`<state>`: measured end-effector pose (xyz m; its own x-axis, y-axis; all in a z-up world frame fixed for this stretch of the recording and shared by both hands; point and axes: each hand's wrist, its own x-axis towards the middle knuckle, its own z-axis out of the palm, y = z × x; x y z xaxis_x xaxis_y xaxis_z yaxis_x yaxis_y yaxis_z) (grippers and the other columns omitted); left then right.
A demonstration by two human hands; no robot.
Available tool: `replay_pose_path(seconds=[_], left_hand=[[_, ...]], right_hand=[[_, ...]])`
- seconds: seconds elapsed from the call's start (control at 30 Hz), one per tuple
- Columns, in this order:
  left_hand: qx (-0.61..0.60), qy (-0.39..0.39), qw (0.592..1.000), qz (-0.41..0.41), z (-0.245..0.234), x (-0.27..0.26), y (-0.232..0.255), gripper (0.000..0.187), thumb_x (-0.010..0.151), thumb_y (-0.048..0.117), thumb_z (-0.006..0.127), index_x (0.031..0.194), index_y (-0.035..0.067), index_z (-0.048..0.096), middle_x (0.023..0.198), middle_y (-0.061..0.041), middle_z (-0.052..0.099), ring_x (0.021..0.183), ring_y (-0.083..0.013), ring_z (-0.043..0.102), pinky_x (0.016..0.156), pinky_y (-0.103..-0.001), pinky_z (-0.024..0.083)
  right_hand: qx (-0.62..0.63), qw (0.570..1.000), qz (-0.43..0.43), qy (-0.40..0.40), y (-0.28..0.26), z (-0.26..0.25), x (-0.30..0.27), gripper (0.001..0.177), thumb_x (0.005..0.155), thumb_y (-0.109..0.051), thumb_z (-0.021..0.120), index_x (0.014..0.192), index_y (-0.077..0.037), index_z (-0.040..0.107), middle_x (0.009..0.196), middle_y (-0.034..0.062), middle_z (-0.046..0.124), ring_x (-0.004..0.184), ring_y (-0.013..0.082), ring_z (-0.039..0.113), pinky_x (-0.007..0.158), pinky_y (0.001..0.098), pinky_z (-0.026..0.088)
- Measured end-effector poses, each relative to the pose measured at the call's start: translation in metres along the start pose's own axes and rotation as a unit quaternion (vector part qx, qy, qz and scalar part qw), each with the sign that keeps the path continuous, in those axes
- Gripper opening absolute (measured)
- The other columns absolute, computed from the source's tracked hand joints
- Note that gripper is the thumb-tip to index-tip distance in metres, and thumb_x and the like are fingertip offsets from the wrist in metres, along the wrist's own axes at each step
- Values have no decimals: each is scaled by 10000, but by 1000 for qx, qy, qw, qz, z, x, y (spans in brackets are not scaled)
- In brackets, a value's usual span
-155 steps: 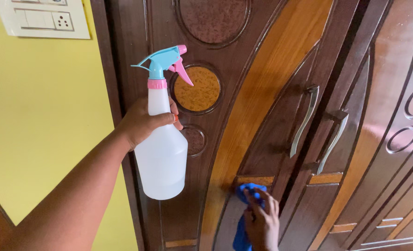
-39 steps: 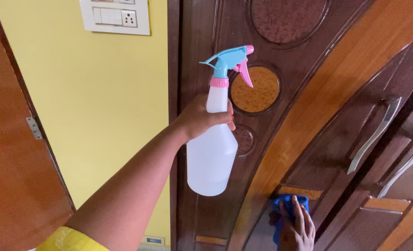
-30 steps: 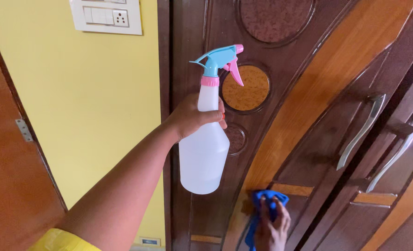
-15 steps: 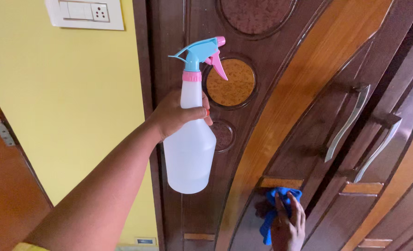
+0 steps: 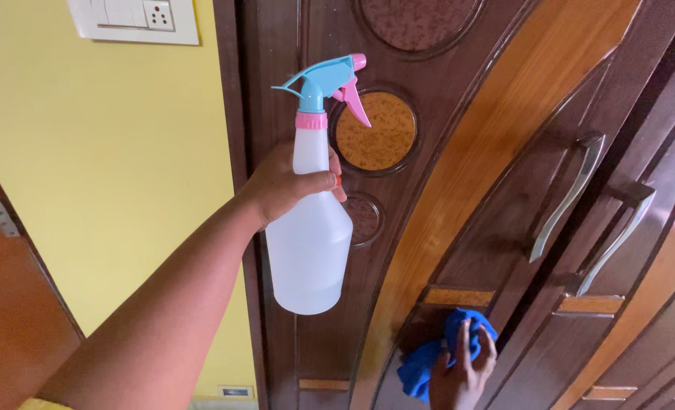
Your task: The person cleans a wooden door by spraying a cleaning solution from a spray bottle and wiping the surface with a blue cloth. The person systematically wipes the door panels and handles while holding the spray bottle in the other hand.
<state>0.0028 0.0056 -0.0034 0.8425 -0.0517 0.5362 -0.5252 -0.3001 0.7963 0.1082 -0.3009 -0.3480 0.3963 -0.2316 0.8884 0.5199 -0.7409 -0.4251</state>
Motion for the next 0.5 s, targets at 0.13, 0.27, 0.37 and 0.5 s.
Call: replay_pose_path(seconds=[0.13,0.27,0.37,0.5], left_hand=[[3,7,1000,-1,1,0,1,205,815,210,714,958,79,646,854,-109,763,826,-203,781,756,-368,617],[16,6,1000,3,1,-1,4,200,808,199,701,954,76,644,846,-113,770,821,-207,781,754,-366,615],[11,4,1000,5,2,-1,5,210,806,207,702,958,78,637,848,-115,768,828,-208,776,758,-369,611],[34,9,999,-4,2,-1,6,224,800,235,693,962,92,636,859,-106,771,837,-199,778,768,-367,613]], right_hand=[[-3,997,-24,-80,-37,6,-20,613,763,-67,691,1357,-215,649,1447,230,490,1312,441,511,1052,501,467],[25,984,-82,-157,-49,7,-35,624,737,-53,677,1323,-268,668,1422,178,509,1280,410,531,1045,484,477],[2,977,-135,-166,-36,7,-32,641,716,-49,662,1304,-305,681,1407,133,537,1258,372,558,1066,475,484],[-54,971,-109,-204,-5,-3,-20,627,696,-30,662,1249,-320,720,1386,130,549,1278,372,559,1061,463,483]])
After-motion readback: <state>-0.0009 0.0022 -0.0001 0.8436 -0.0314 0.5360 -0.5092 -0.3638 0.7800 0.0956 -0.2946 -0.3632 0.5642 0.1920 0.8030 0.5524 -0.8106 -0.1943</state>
